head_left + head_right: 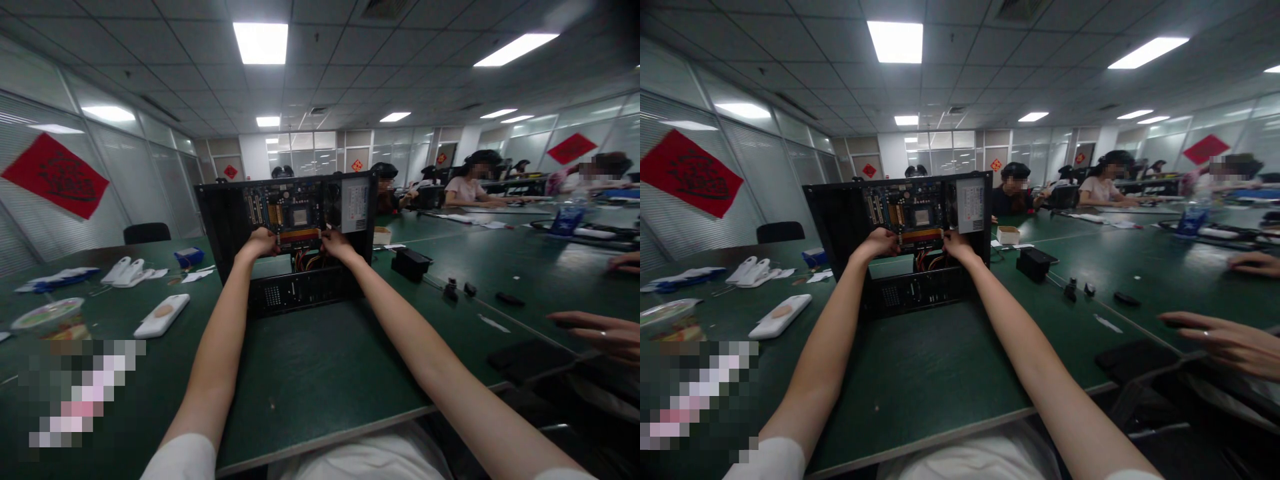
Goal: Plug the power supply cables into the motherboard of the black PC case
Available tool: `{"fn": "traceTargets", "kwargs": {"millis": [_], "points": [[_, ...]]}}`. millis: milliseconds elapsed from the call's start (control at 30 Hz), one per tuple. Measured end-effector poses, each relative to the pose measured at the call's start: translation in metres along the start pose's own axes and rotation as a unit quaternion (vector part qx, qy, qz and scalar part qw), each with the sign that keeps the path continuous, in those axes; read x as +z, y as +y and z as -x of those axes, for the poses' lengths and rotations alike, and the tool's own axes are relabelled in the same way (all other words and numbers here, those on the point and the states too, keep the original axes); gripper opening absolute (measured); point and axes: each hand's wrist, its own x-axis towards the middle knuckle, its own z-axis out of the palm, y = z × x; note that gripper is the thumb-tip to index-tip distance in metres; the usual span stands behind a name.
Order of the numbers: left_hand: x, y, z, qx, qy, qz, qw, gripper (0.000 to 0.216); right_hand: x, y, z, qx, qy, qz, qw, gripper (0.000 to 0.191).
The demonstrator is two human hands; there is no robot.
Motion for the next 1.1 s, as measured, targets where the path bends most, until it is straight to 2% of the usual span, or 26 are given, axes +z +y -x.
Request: {"fn": "traceTargets", "kwargs": {"millis": [267, 400, 767, 1100], "points": [[0.006, 0.005, 0.000, -0.005, -0.018, 0.015, 1.000, 0.020, 0.001, -0.001, 0.000, 0.001, 0.002, -0.004, 1.000, 0.032], [0.004, 0.003, 0.000, 0.000, -0.016, 0.023, 1.000, 0.018, 0.002, 0.001, -0.002, -0.003, 0.009, -0.010, 1.000, 0.037], [0.005, -0.003, -0.009, -0.001, -0.033, -0.014, 0.999, 0.020, 0.001, 0.001, -0.001, -0.002, 0.005, -0.008, 1.000, 0.037], [0.004, -0.006, -0.010, 0.024, -0.015, -0.075, 0.997, 0.020, -0.001, -0.002, 0.002, -0.008, -0.006, 0.003, 1.000, 0.033]]}}
